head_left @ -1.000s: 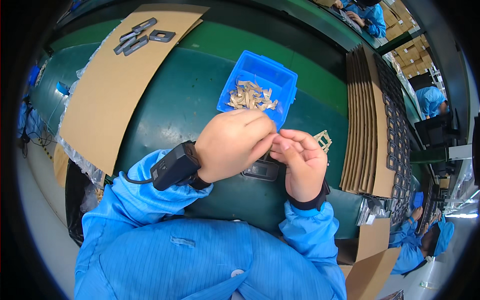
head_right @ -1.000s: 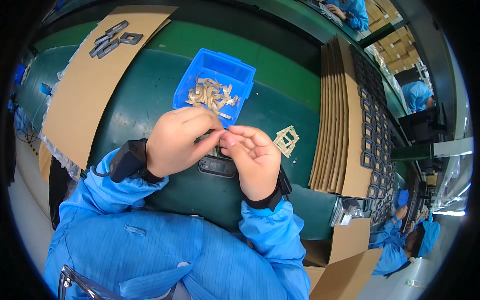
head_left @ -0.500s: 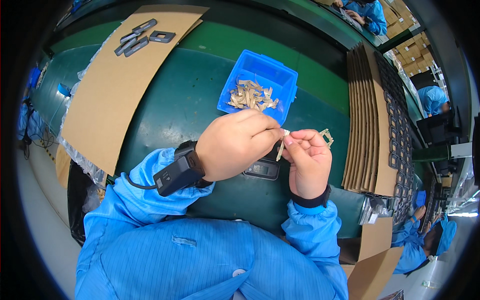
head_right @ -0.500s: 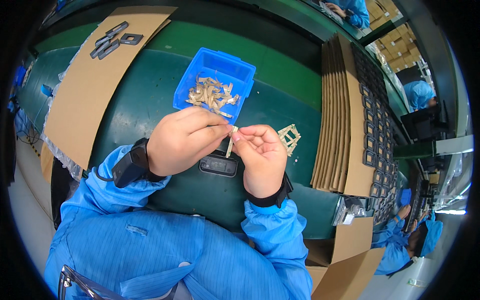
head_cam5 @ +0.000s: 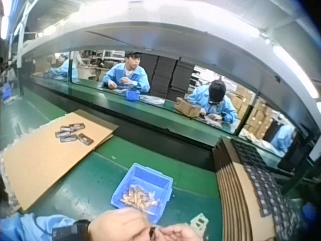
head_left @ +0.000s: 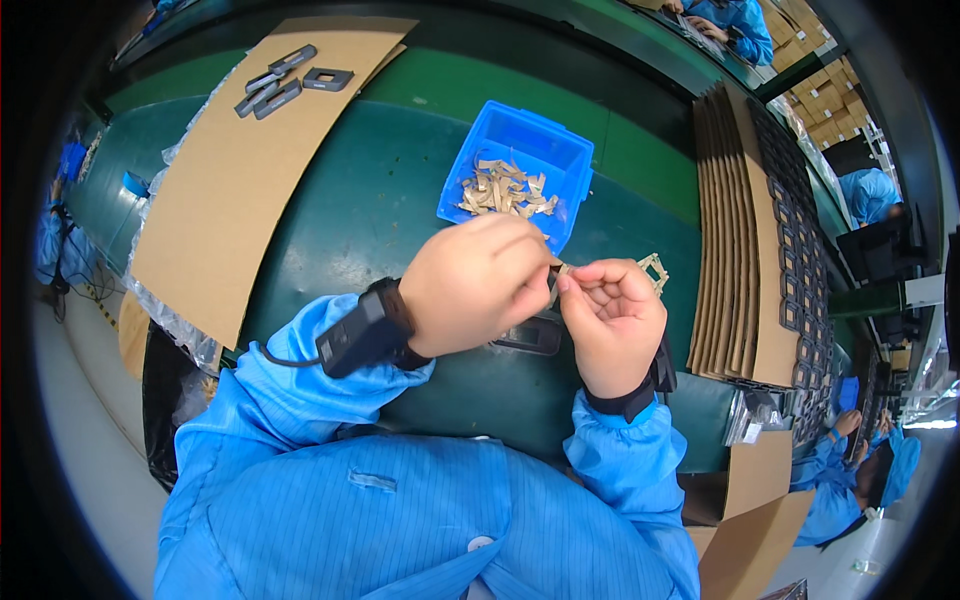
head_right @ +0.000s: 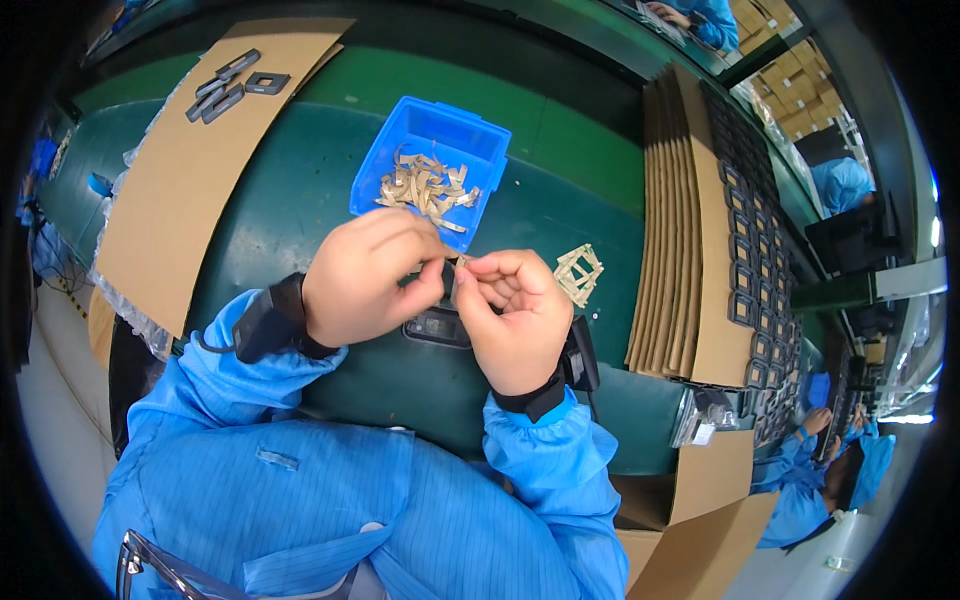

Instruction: Manually assembling small plastic and metal components into housing units on a factory line.

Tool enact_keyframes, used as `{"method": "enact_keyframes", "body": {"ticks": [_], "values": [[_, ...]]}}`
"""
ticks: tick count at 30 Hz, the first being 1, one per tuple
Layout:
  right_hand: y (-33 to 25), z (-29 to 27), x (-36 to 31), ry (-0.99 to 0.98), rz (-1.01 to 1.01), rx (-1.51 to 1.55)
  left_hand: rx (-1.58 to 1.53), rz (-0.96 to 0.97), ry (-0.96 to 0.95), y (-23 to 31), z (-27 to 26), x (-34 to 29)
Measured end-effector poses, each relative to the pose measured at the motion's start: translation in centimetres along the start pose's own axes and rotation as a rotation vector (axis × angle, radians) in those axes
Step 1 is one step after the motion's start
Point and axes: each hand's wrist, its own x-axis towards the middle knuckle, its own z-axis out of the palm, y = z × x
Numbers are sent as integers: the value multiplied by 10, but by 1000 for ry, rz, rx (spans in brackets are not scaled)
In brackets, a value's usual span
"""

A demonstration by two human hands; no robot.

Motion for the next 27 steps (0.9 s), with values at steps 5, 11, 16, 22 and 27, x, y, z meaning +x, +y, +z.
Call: {"method": "enact_keyframes", "body": {"ticks": [5,11,16,22,27], "values": [[-2,-9,8,82,-1,35,-446,-570,162,6,-8,7],[-1,-31,26,229,-92,3,151,-234,-229,-1,-15,-24],[2,-34,28,224,-122,45,306,-159,-395,0,-7,-31],[2,-35,29,191,-123,80,402,-70,-456,-2,-2,-27],[2,-35,30,217,-119,78,385,-28,-332,2,-5,-18]]}}
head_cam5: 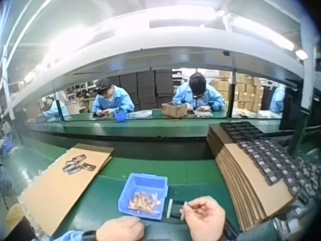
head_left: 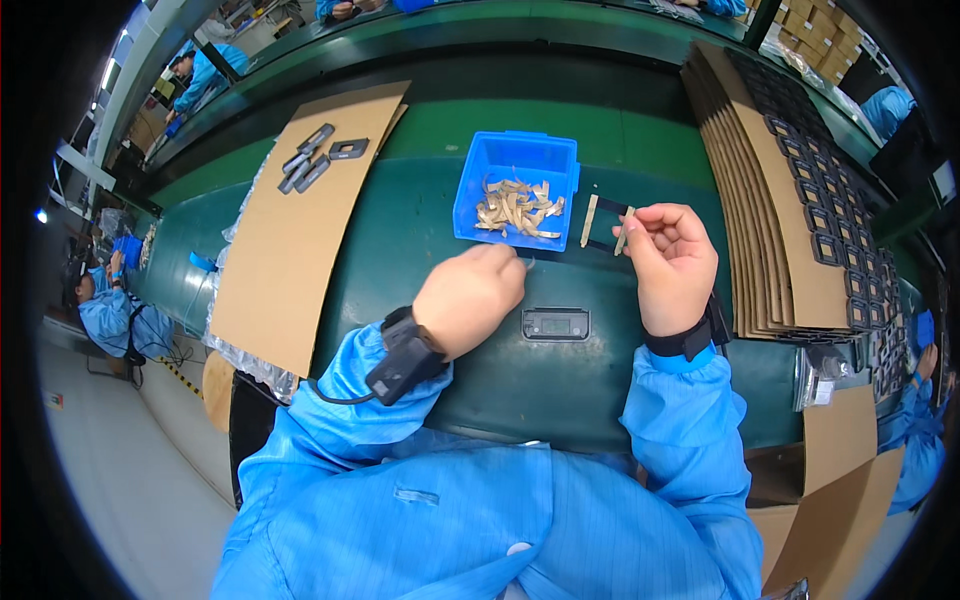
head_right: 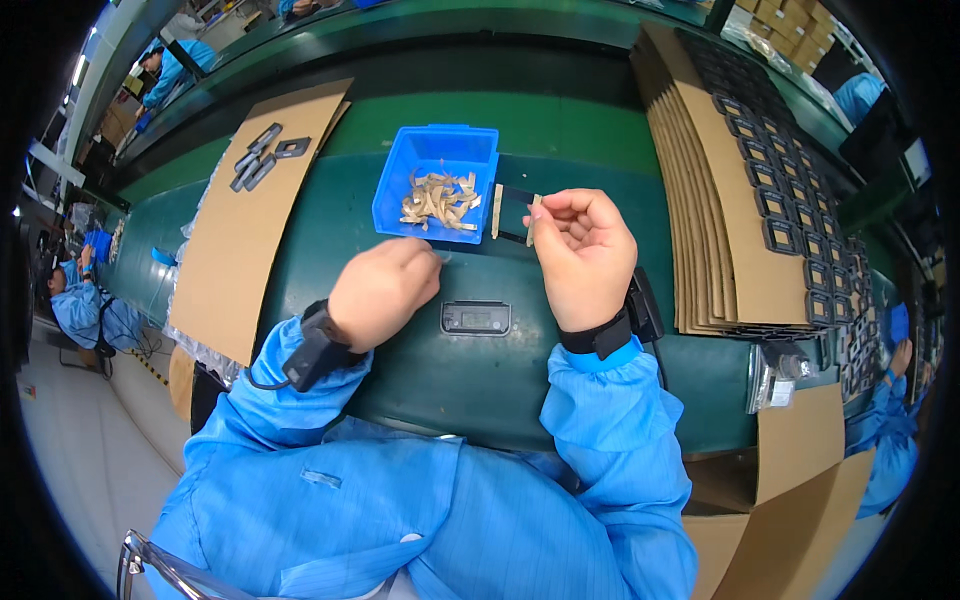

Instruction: Manually assembling small plastic and metal components into housing units on a factory line.

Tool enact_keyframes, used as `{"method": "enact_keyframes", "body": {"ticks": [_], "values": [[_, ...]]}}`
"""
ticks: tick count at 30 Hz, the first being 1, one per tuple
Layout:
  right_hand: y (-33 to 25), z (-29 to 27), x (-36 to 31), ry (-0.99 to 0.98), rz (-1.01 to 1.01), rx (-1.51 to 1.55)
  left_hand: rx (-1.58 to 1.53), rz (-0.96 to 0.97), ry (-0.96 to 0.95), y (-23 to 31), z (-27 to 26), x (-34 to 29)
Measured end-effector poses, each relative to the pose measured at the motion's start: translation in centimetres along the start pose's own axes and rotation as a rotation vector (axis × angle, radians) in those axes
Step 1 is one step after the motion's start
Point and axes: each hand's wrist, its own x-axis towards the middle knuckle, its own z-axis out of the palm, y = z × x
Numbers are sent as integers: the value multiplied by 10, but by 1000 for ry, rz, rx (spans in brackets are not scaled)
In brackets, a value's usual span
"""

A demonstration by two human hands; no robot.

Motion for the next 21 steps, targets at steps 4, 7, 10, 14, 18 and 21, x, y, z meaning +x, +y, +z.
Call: {"method": "enact_keyframes", "body": {"ticks": [4,7,10,14,18,21], "values": [[2,-1,-2,-27,-23,-38,1,-101,232,-11,-31,30],[11,0,-1,-54,-54,-63,-11,-170,238,-26,-25,38],[8,3,-3,-65,19,20,-1,-195,236,-32,-18,38],[9,-3,-4,-227,106,45,-348,-316,166,-14,-18,31],[5,-1,-12,-451,180,205,-1009,-478,62,19,-26,11],[8,2,-22,-589,110,271,-1379,-535,150,23,-12,-13]]}}
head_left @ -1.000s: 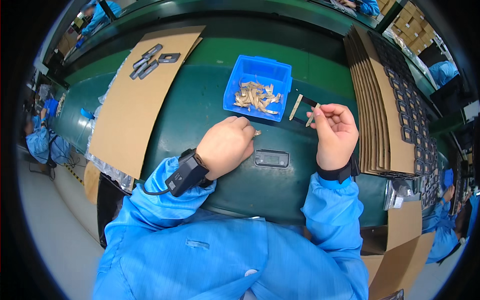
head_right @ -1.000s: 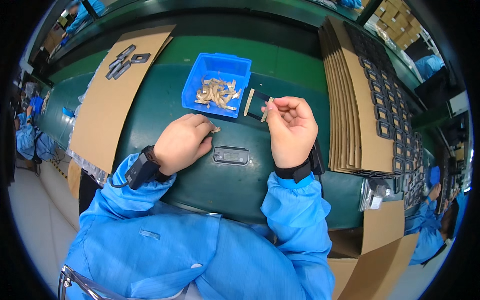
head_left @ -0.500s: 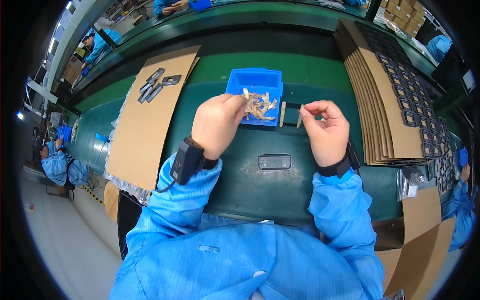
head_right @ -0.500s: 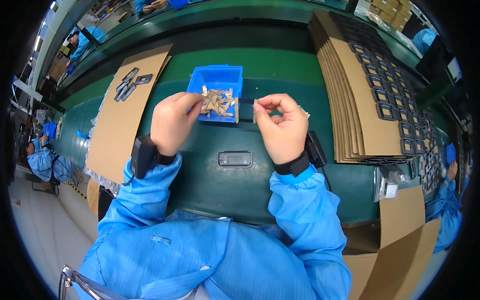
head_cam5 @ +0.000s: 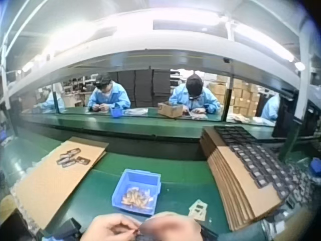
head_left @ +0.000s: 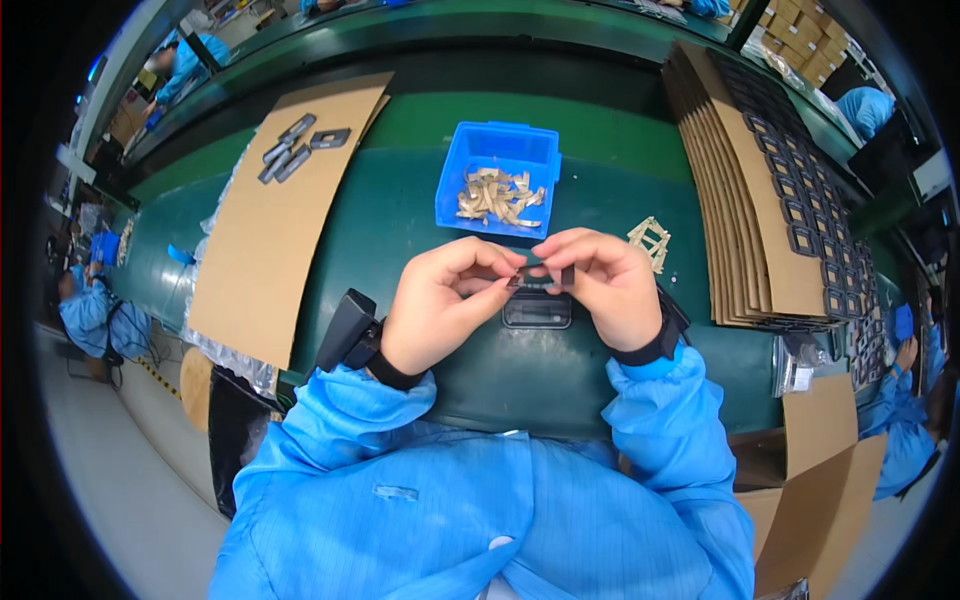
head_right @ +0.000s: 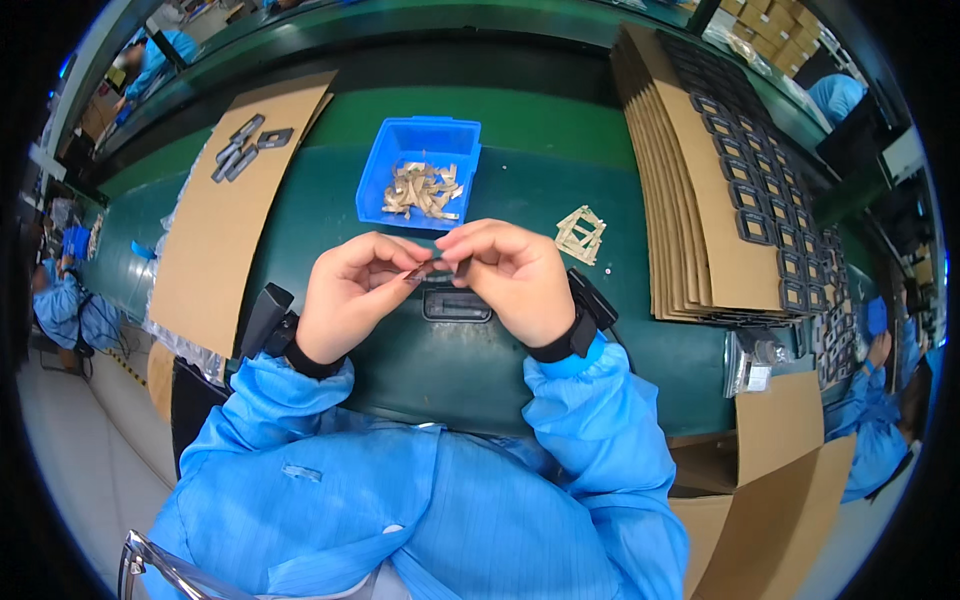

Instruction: Manually assembling small plastic and metal components into housing units on a factory line.

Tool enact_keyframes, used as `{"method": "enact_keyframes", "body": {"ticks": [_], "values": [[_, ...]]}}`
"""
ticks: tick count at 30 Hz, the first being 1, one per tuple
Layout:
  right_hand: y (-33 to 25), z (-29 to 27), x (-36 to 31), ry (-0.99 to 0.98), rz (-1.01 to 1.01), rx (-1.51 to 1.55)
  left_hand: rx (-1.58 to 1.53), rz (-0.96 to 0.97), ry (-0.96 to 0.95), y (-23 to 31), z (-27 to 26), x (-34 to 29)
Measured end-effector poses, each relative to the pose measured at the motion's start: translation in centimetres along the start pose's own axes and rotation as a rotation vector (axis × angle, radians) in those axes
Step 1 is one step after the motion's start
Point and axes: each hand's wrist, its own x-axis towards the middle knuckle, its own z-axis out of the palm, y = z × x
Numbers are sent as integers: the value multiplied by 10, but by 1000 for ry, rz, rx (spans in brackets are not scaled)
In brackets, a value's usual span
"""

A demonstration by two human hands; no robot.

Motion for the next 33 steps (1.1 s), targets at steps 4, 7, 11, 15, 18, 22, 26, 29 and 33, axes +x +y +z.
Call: {"method": "enact_keyframes", "body": {"ticks": [4,7,11,15,18,22,26,29,33], "values": [[-14,11,-24,-13,123,-363,158,101,57,11,0,-24],[-33,22,-36,-15,303,-319,498,339,-32,13,-11,-30],[-24,12,-55,-88,127,-426,514,352,-67,11,-6,-38],[-30,20,-58,-48,127,-363,487,349,-59,4,-6,-41],[-32,17,-63,-25,202,-372,498,386,-55,2,-7,-39],[-31,14,-65,-13,210,-365,505,408,-78,3,-8,-37],[-29,18,-62,-22,137,-432,517,441,-76,0,-7,-37],[-28,14,-61,-51,82,-536,517,467,-74,-3,-7,-36],[-26,10,-57,-50,66,-450,562,488,-107,1,-9,-35]]}}
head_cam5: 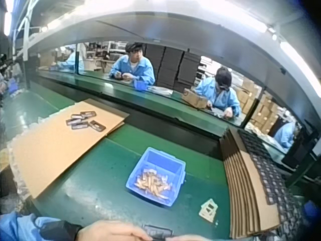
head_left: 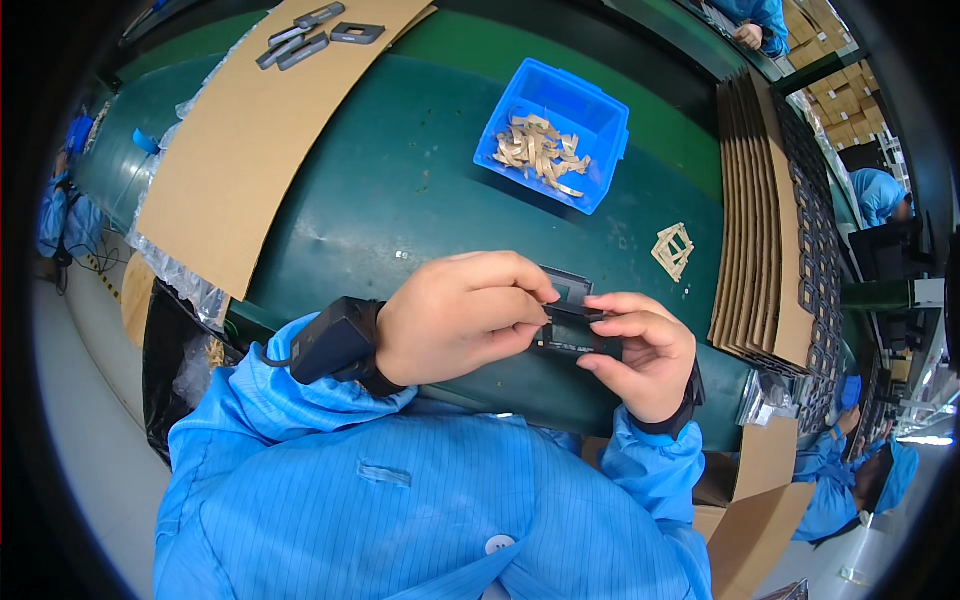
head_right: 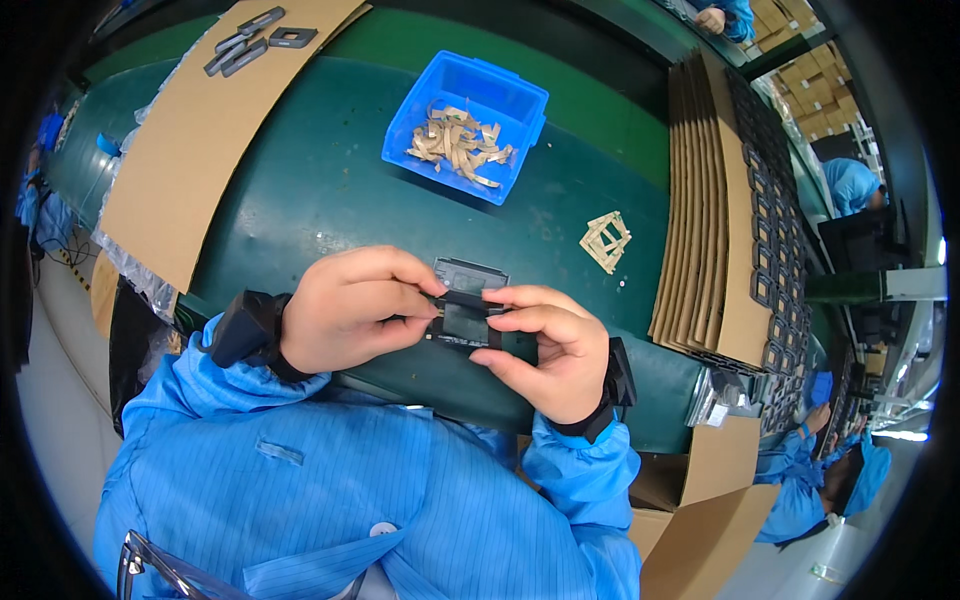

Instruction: Manually assembling small plastic and metal components into housing units on a factory line.

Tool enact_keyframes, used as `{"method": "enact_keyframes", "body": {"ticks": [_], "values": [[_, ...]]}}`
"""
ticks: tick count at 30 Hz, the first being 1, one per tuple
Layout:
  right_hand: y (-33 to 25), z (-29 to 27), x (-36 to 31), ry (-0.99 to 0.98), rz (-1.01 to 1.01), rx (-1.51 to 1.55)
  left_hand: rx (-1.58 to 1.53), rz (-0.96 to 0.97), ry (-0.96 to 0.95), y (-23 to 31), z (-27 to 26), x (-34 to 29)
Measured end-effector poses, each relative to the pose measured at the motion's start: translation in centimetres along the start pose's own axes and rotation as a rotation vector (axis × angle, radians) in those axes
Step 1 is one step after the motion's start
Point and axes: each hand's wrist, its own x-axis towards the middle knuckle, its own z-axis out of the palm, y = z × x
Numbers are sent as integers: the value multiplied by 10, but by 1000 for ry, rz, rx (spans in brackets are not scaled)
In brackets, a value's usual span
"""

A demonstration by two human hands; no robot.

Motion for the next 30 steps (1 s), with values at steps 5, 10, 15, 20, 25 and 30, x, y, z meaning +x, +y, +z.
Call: {"method": "enact_keyframes", "body": {"ticks": [5,10,15,20,25,30], "values": [[9,-2,16,142,35,-286,249,-135,-123,-11,0,6],[25,1,23,117,-36,-527,218,-170,-177,-19,-1,-3],[26,4,24,100,4,-544,285,-66,-202,-30,5,-9],[28,4,25,99,-3,-576,377,-30,-245,-31,12,-3],[28,3,27,102,9,-590,456,5,-261,-31,15,-2],[26,0,26,66,8,-606,558,-7,-317,-29,15,-3]]}}
